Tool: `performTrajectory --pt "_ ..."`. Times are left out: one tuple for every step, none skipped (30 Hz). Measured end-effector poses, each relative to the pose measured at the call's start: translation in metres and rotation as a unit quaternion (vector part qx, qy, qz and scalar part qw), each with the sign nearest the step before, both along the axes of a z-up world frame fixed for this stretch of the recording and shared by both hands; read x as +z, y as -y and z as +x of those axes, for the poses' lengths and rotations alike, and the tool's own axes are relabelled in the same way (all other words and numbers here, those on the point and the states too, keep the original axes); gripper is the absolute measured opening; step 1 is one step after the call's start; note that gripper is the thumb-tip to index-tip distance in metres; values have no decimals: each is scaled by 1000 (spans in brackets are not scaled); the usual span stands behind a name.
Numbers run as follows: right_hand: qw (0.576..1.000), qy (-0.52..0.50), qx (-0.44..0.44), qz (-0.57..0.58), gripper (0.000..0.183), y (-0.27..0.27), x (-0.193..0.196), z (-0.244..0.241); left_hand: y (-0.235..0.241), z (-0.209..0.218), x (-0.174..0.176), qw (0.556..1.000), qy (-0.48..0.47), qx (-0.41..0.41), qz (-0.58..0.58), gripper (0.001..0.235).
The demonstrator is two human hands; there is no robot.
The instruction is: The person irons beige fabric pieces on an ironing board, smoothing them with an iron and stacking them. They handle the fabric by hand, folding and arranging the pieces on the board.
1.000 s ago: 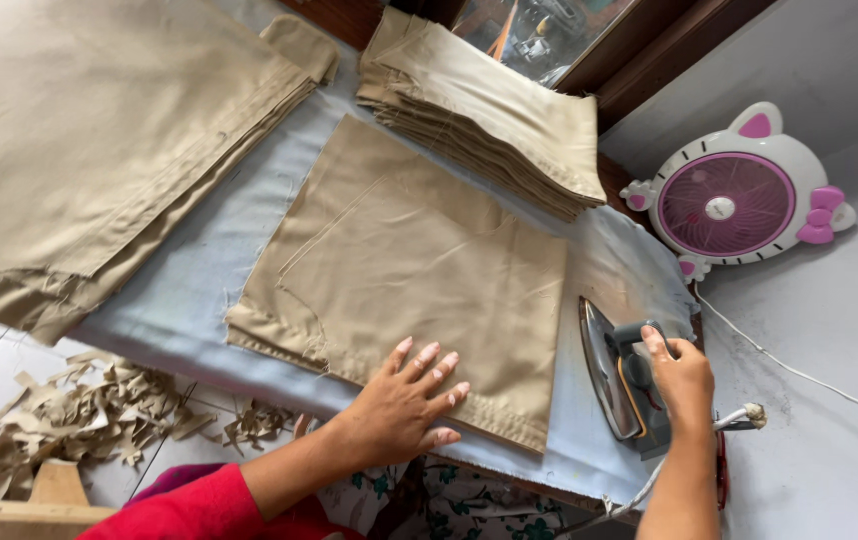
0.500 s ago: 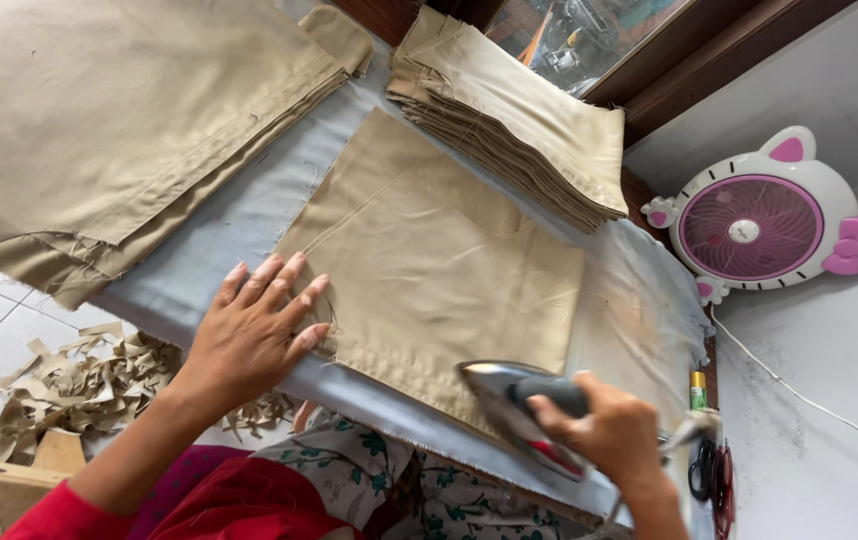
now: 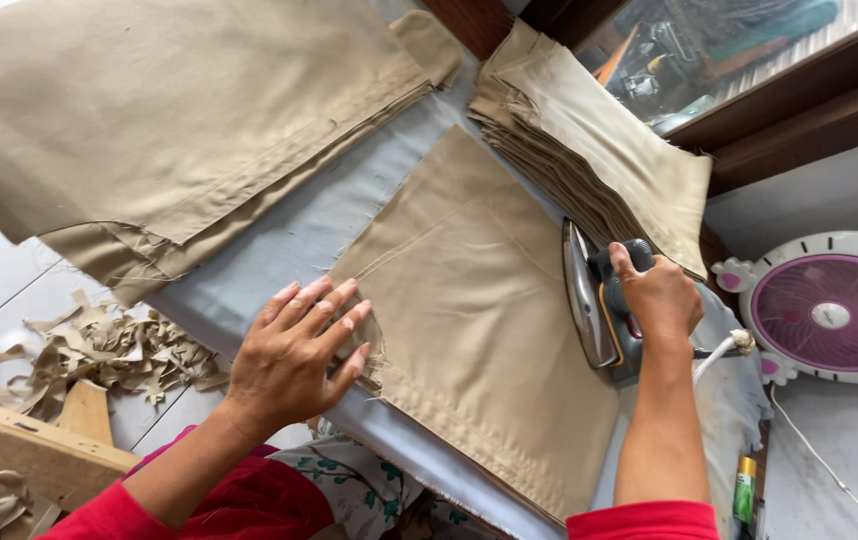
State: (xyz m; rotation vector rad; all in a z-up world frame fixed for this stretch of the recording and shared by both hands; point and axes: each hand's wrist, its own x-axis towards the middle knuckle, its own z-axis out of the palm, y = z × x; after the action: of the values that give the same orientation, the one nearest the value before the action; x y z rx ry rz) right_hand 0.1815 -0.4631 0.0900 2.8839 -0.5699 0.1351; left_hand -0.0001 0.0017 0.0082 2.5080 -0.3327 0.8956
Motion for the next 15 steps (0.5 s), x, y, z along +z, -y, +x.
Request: performTrajectory --pt "1000 -3 -5 9 80 3 0 7 1 0 1 1000 4 -3 -8 37" --pt "1000 -4 -3 9 80 -6 3 2 0 0 0 1000 3 -1 -8 37" --pt "999 -25 0 37 80 -14 9 -5 1 1 0 1000 12 -2 -15 36" --pt "997 -45 3 65 80 -22 14 -12 1 0 0 1000 22 -2 -22 35" --pt "997 -46 2 63 80 -27 15 -22 1 1 -1 999 22 -3 -24 35" --pt "993 -64 16 101 77 -33 15 -32 2 1 -1 999 29 -1 -24 35" --pt "986 -83 28 139 74 -38 14 -45 1 0 -3 999 36 -1 -23 35" --pt "986 -84 26 139 74 -73 31 -72 1 -1 -3 999 34 -2 -23 35" --pt "981 -105 35 159 67 -108 49 -99 0 -2 -2 999 37 -6 -23 34" --pt "975 -126 44 178 60 -143 67 -126 0 -2 -2 999 39 -10 -22 33" --pt "975 -126 45 177 60 -147 66 -137 0 -2 -2 999 40 -9 -23 33" --pt "968 -152 52 193 59 -151 65 -148 0 -2 -3 998 48 -10 -25 32" --pt "960 -177 58 210 58 -156 63 -160 -1 -3 -3 998 57 -12 -24 31" --pt "959 -177 58 212 58 -162 63 -168 0 -4 -4 998 57 -13 -22 31" --pt "955 -202 76 203 55 -170 64 -175 0 -3 -5 998 56 -13 -20 30"
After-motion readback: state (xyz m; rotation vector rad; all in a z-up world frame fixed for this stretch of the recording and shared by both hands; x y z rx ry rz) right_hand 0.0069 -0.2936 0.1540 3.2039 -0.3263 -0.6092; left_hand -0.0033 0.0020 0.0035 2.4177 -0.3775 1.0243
